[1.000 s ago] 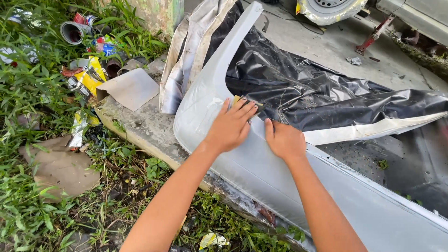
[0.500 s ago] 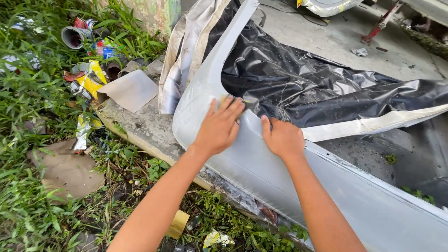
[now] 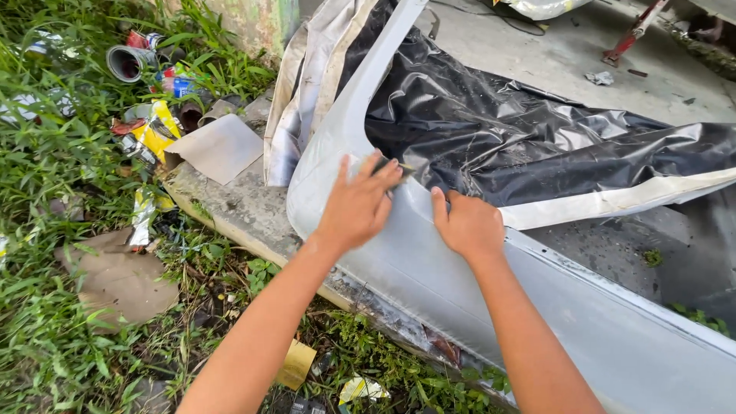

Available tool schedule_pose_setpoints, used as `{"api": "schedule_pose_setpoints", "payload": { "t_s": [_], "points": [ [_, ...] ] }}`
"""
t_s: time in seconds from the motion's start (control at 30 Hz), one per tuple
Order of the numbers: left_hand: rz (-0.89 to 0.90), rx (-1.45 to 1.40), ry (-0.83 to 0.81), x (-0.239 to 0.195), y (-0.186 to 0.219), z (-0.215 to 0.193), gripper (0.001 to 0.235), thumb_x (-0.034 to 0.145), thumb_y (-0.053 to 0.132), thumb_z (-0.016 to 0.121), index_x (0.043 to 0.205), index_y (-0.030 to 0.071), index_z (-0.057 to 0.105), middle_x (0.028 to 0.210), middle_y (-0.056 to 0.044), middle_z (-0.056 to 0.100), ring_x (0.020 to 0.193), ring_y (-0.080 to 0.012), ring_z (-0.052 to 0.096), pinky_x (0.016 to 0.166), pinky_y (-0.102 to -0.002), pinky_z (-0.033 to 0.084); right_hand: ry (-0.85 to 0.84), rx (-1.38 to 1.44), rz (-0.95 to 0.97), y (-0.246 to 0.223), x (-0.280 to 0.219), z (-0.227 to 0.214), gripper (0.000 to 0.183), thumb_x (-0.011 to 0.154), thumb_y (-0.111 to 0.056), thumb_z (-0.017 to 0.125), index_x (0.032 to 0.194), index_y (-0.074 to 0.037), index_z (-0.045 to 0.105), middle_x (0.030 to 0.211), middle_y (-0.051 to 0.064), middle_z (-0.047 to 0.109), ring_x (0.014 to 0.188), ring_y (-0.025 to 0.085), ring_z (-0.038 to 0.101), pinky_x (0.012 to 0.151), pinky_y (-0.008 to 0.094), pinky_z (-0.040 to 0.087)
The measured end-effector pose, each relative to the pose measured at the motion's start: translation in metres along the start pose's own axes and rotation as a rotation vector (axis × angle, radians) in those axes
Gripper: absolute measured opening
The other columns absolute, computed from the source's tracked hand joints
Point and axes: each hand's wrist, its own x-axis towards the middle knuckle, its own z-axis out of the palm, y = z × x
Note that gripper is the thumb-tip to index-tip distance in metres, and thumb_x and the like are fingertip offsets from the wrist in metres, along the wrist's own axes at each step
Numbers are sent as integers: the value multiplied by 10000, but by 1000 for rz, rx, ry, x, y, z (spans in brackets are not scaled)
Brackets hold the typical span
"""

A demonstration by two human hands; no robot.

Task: The person sands the surface of a white car bumper using a sanding block. They move the block back and forth across the curved surface and edges of the bumper, which is resting on a concrete ledge outdoors.

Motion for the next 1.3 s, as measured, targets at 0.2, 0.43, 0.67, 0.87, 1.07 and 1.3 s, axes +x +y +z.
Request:
{"api": "schedule_pose_setpoints", "payload": {
  "t_s": [0.2, 0.43, 0.67, 0.87, 1.07, 1.3],
  "points": [
    [-29, 16, 35, -1, 5, 8, 523, 1002, 254, 377, 1490, 182, 550, 1572, 10, 499, 1529, -251, 321, 1221, -665, 120, 14, -14, -14, -1, -1, 1, 754, 1036, -637, 186, 1222, -166, 745, 965, 192, 778, 982, 399, 748, 870, 500, 552],
    [83, 12, 3, -9, 16, 14, 513, 988, 227, 444, 1484, 147, 545, 1550, -53, 522, 1500, -270, 376, 1213, -659, 171, 46, 10, -27, -8, -8, -4, 707, 1043, -613, 230, 1154, -155, 756, 918, 187, 774, 960, 390, 753, 852, 500, 563],
    [-102, -75, -12, 2, 12, 7, 544, 990, 227, 404, 1511, 114, 511, 1602, -77, 447, 1516, -316, 338, 1212, -676, 145, 33, 31, -22, -4, -8, -6, 768, 1043, -630, 198, 1214, -123, 749, 972, 212, 782, 972, 408, 749, 853, 521, 560],
    [-227, -171, 44, 7, 0, 9, 532, 1001, 237, 335, 1480, 147, 550, 1585, -51, 471, 1512, -260, 353, 1231, -635, 104, 30, 39, -24, -4, -6, -7, 788, 1044, -648, 193, 1219, -116, 747, 975, 212, 782, 969, 410, 749, 860, 527, 560],
    [-63, -61, 94, 10, -5, 8, 501, 971, 213, 426, 1448, 208, 583, 1533, -8, 540, 1478, -243, 414, 1211, -680, 163, 47, 10, -36, -4, -2, -3, 813, 1040, -678, 173, 1234, -129, 740, 995, 186, 783, 987, 385, 750, 841, 501, 559],
    [-46, -65, 27, 6, -11, 16, 503, 982, 238, 391, 1445, 187, 583, 1558, -12, 515, 1510, -236, 366, 1235, -644, 132, 29, 29, -21, -8, -9, -5, 787, 1046, -656, 187, 1221, -134, 749, 995, 188, 783, 989, 384, 748, 853, 503, 560]
  ]
}}
